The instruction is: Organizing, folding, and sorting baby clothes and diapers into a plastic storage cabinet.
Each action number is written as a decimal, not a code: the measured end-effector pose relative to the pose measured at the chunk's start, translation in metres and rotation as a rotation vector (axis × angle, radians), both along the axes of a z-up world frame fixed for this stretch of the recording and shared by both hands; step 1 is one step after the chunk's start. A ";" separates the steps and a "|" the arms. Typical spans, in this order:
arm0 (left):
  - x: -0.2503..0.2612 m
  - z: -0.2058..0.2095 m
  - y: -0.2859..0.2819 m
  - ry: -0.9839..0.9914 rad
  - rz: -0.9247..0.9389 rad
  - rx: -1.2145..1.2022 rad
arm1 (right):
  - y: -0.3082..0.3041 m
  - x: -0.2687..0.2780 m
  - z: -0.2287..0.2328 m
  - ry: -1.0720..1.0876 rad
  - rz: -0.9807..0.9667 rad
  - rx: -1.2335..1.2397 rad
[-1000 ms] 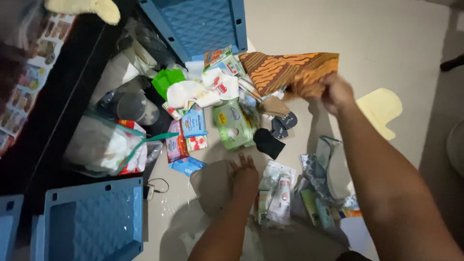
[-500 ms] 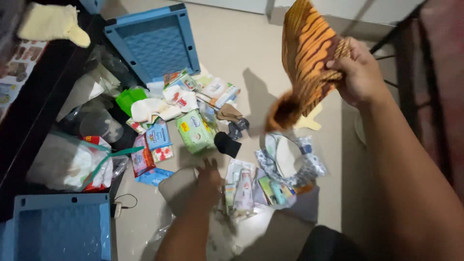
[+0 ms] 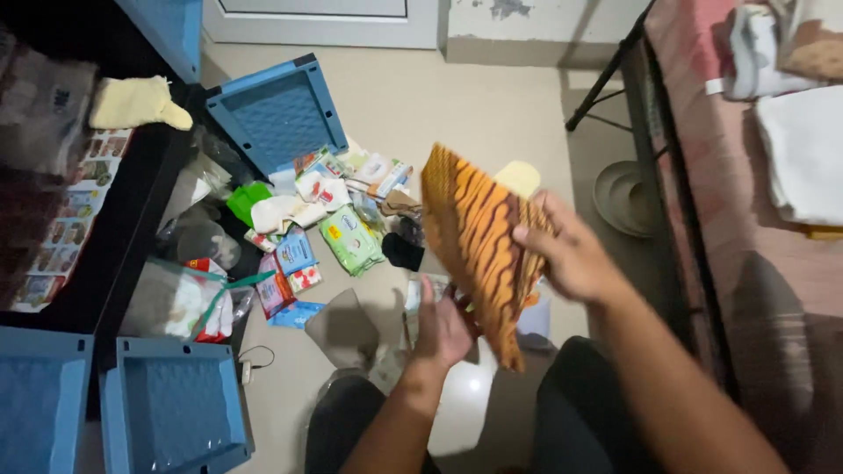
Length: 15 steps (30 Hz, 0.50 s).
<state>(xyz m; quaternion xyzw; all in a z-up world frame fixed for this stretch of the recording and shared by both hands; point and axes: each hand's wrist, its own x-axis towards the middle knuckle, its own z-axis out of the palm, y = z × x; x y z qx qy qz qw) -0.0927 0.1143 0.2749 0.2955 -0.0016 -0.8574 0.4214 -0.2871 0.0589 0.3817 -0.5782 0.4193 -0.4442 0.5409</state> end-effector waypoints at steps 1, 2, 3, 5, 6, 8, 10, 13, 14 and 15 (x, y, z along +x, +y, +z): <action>0.000 0.001 0.007 0.263 0.079 -0.092 | 0.018 0.010 0.006 -0.129 -0.035 0.130; 0.000 0.002 0.014 0.527 0.156 -0.183 | 0.035 0.021 0.011 -0.259 -0.070 0.259; 0.003 0.004 0.017 0.530 0.152 -0.183 | 0.048 0.023 0.011 -0.258 -0.074 0.256; 0.010 0.009 0.017 0.213 0.349 -0.315 | 0.069 0.028 0.013 -0.138 -0.199 0.388; 0.016 -0.005 0.015 0.215 0.343 -0.325 | 0.072 0.017 -0.014 -0.141 -0.203 0.376; 0.025 -0.033 0.007 0.227 0.321 -0.415 | 0.074 -0.009 -0.067 0.193 -0.210 0.285; 0.029 -0.026 0.006 0.209 0.315 -0.396 | 0.072 -0.016 -0.052 0.323 -0.186 0.218; 0.040 -0.043 0.000 0.187 0.198 -0.421 | 0.062 -0.024 -0.029 0.398 -0.145 0.170; 0.042 -0.053 -0.005 0.185 0.105 -0.475 | 0.056 -0.028 -0.021 0.345 -0.113 0.173; 0.040 -0.043 -0.007 0.194 0.074 -0.472 | 0.059 -0.032 -0.015 0.344 -0.145 0.178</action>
